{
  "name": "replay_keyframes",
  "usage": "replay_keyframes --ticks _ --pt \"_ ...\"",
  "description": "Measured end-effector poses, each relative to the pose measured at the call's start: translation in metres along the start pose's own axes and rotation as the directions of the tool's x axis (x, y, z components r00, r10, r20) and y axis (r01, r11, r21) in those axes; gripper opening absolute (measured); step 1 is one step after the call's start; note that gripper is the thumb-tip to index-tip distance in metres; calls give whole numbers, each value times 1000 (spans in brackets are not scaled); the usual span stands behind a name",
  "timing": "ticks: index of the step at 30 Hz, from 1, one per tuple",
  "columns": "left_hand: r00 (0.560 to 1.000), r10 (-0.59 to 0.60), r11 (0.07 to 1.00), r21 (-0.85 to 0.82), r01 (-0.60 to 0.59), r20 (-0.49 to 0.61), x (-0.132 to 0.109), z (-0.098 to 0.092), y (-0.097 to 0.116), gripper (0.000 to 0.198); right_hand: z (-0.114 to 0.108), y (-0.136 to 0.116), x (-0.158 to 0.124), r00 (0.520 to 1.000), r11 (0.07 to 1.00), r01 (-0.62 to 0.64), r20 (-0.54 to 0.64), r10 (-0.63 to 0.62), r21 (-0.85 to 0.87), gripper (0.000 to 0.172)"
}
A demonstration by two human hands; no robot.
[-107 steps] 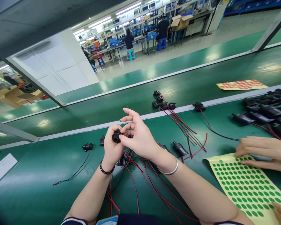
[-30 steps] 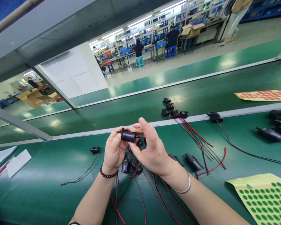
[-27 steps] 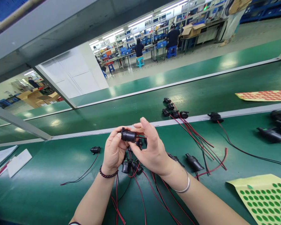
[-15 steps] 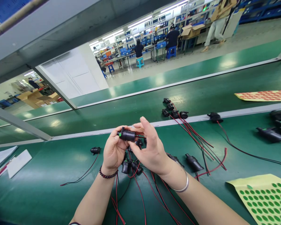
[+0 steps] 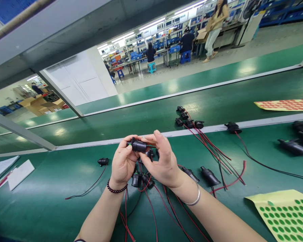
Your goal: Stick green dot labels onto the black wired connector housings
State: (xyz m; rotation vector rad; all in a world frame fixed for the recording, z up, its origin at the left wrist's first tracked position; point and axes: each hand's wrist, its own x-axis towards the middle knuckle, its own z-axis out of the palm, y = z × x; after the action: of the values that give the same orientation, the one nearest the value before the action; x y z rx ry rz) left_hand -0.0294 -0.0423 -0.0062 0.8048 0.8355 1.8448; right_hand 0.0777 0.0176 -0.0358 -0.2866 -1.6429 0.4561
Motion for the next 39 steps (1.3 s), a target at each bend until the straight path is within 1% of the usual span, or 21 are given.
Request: replay_keyframes --ticks 11,15,19,24,28,32,34,37,39 --pt "1000 13 1000 22 -13 -15 0 0 0 22 -1 5 -2 999 999 47 9 -47 -1 101" --pt "1000 10 999 44 -9 -15 -1 0 -1 26 -2 1 2 999 998 -34 6 34 49 101" --pt "1000 -21 998 51 20 13 -2 1 -1 34 -5 -3 7 992 986 -124 16 123 111 102" --pt "999 -40 998 57 38 25 -3 2 0 40 -5 -2 9 988 975 -153 9 153 160 100" --pt "999 10 996 85 -14 45 -3 -1 0 41 -4 1 9 990 971 -138 14 138 193 97" --pt "989 106 961 245 -128 101 -4 -3 1 33 -5 2 9 991 973 -132 50 125 187 98" --pt "981 143 936 305 -178 133 -6 -3 2 32 -5 3 8 992 975 -122 50 114 184 98" --pt "972 163 937 283 -207 171 -9 0 1 42 -4 3 6 994 976 -113 27 110 187 98" --pt "973 156 953 232 -194 173 -12 3 -1 46 -2 4 5 994 975 -111 -2 113 193 98"
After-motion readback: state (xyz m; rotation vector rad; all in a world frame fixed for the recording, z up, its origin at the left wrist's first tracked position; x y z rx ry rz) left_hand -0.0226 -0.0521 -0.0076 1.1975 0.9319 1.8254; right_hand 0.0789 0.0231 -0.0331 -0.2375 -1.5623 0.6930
